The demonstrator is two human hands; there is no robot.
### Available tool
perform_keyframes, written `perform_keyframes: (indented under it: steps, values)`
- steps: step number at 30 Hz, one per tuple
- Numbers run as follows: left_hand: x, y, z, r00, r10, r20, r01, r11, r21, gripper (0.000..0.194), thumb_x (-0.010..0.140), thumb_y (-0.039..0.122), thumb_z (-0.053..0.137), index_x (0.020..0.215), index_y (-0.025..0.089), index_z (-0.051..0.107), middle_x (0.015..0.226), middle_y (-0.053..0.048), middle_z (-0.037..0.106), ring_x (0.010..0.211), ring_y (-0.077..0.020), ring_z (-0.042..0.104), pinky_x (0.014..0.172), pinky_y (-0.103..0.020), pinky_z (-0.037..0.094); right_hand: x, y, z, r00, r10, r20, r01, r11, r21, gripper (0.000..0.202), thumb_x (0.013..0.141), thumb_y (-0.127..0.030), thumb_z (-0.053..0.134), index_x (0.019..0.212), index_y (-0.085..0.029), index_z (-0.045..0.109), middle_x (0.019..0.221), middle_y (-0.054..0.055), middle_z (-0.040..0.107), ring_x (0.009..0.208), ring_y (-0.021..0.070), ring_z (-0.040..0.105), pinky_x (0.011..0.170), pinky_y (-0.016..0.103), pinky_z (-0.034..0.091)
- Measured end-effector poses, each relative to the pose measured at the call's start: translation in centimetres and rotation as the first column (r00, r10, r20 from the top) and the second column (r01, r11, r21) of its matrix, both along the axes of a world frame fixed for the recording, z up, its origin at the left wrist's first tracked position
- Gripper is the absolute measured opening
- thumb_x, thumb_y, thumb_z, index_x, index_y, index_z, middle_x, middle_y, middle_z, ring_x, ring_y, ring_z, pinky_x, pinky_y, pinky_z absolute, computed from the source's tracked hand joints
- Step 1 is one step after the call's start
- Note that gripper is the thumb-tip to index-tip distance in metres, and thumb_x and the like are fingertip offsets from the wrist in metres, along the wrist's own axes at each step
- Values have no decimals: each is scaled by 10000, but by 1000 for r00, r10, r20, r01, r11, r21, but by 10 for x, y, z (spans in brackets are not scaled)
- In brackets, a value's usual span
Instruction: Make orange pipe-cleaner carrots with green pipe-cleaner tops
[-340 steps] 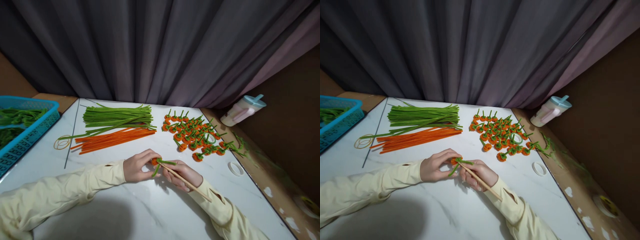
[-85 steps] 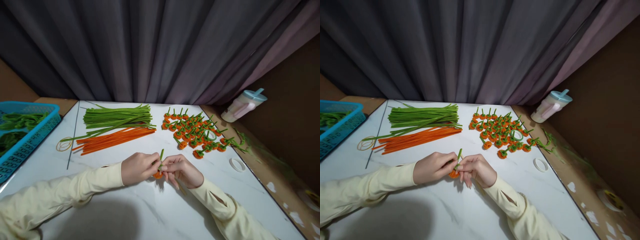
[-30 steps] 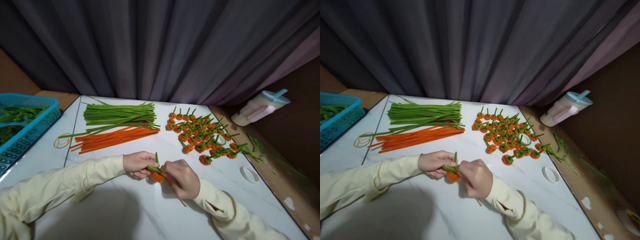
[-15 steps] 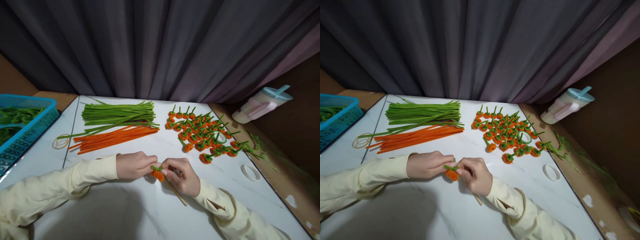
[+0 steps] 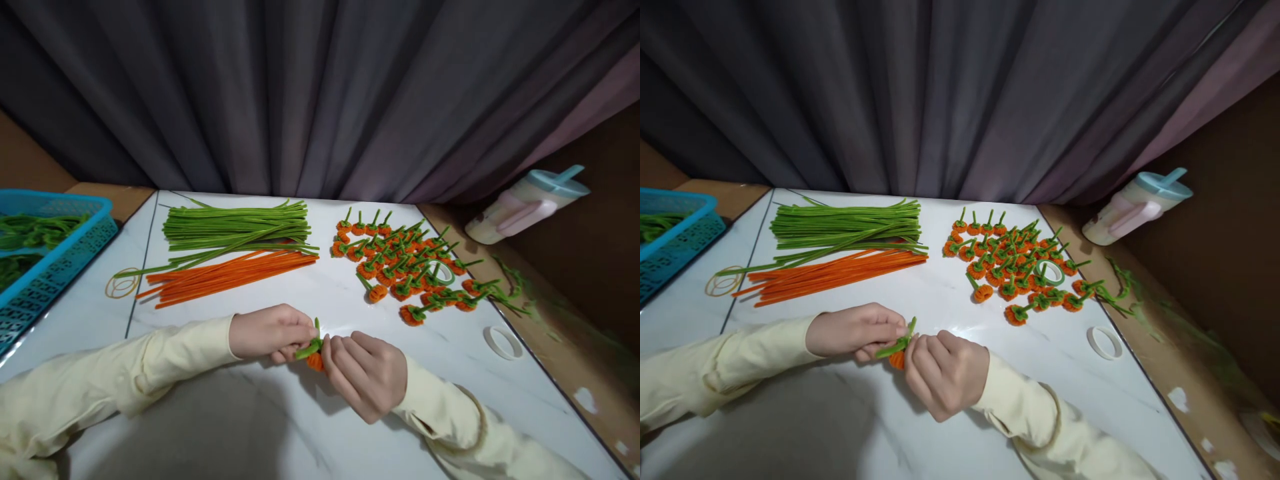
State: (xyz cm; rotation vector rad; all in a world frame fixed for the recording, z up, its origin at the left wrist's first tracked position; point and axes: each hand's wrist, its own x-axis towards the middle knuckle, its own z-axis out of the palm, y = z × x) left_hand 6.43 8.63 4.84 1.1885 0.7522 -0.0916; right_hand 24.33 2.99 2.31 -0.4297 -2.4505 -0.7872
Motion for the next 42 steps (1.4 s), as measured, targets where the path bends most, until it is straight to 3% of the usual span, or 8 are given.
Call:
perform_keyframes:
  steps: [6,9,13,16,20,26,34,42]
  values:
    - [0,-7,2,998,-3,63,-17,952,304,366,823,490,353,629,181,337,466,82,278,391,-53,234,394,-187,226,13,11,-3,1000,12,-5,-12,1000,28,138,785,-107,485,849,-42,589,672,102,602,578,166,532,439,278,323]
    - [-4,-8,-8,998,-56,6,24,517,856,279,889,311,260,697,169,404,551,32,419,466,-90,388,465,-221,304,16,16,-4,986,-65,-153,17,956,-293,157,818,-109,398,886,-79,536,659,69,581,555,137,495,443,261,327]
    - [-7,-4,-34,995,-91,-29,26,-32,999,263,913,219,218,759,165,425,558,22,482,448,-106,448,433,-240,301,11,15,-6,870,-351,-346,-89,579,-811,108,849,-191,381,821,-144,474,586,-8,492,460,80,395,433,209,321]
    - [-8,-1,-52,996,-84,39,-52,-159,986,246,911,186,240,734,173,412,549,27,485,452,-102,471,430,-233,319,6,12,-9,817,-485,-313,-189,287,-939,180,862,-289,396,747,-164,458,540,-42,435,432,62,333,415,190,288]
    - [-8,1,-63,991,-112,70,-95,-237,967,206,890,131,265,756,173,416,584,17,496,500,-109,493,458,-234,343,0,12,-15,787,-545,-288,-235,168,-957,231,862,-333,396,736,-160,483,501,-52,417,431,61,326,423,188,273]
    - [-9,0,-63,986,-158,49,-70,-130,989,230,893,145,250,734,175,413,596,6,485,513,-119,474,472,-240,334,-4,10,-25,741,-582,-335,-392,30,-919,234,862,-350,413,742,-163,483,491,-48,464,404,53,354,402,178,277]
    - [-6,7,-46,952,183,246,-306,629,715,245,906,294,249,741,181,392,527,54,471,436,-75,419,465,-191,348,-9,10,-23,619,-675,-401,-672,-191,-715,250,823,-371,495,723,-142,499,462,-62,445,312,28,285,322,176,197]
    - [-7,1,-50,992,-104,66,-26,352,936,206,892,221,249,768,183,409,686,14,502,594,-101,485,585,-207,384,-9,10,-26,646,-650,-401,-617,-135,-775,266,832,-381,470,708,-148,500,437,-72,403,362,40,290,368,179,214]
